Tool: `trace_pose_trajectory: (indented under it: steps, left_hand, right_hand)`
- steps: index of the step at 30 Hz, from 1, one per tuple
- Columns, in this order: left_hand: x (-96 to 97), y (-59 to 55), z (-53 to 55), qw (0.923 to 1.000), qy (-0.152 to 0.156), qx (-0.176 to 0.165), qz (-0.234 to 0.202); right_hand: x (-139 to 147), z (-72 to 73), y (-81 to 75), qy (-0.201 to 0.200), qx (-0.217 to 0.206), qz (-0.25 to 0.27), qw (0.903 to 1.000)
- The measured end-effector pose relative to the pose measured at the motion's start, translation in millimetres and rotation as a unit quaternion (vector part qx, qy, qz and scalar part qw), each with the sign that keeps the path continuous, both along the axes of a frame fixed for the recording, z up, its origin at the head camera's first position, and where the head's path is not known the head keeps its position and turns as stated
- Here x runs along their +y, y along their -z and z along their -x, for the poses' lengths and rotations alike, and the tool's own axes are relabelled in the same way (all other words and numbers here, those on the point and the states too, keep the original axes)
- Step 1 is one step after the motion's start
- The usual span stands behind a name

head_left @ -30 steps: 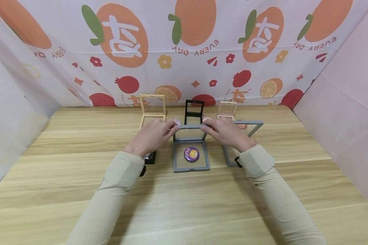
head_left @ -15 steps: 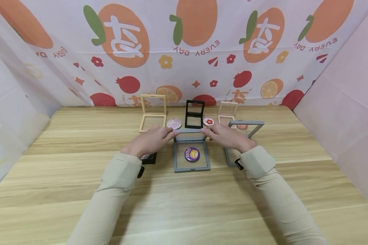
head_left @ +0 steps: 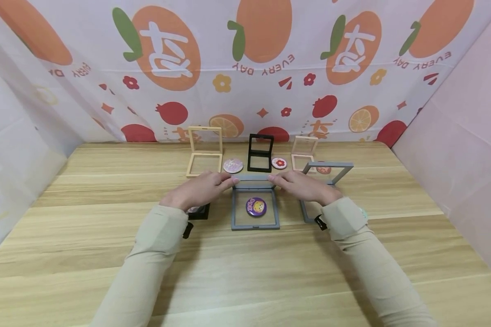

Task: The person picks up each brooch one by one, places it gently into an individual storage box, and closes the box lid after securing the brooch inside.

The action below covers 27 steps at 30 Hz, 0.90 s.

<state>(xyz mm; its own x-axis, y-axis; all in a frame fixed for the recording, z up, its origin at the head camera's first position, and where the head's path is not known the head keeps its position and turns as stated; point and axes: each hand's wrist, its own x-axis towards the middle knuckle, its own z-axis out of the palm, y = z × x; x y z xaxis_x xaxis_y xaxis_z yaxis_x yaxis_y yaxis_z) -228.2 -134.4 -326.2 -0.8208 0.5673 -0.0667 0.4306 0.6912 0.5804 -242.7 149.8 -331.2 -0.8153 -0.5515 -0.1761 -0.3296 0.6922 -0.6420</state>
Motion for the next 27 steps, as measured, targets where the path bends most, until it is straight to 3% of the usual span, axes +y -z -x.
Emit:
trace_pose_trajectory:
  steps: [15,22,27]
  left_hand:
    - [-2.7,-3.2,1.5,0.9985,-0.009,-0.053,-0.011]
    - [-5.6,-1.1,3.9,0.9965,0.002,-0.080,-0.025]
    - [-3.3,-0.5,3.0,0.9964,-0.011,-0.084,0.000]
  right_hand:
    - [7.8,4.7,5.7,0.013,-0.048,0.012,0.9987]
    - [6.4,3.7,8.5,0.010,-0.070,0.014,0.9974]
    - [6.3,2.1,7.7,0.015,-0.069,0.010,0.9975]
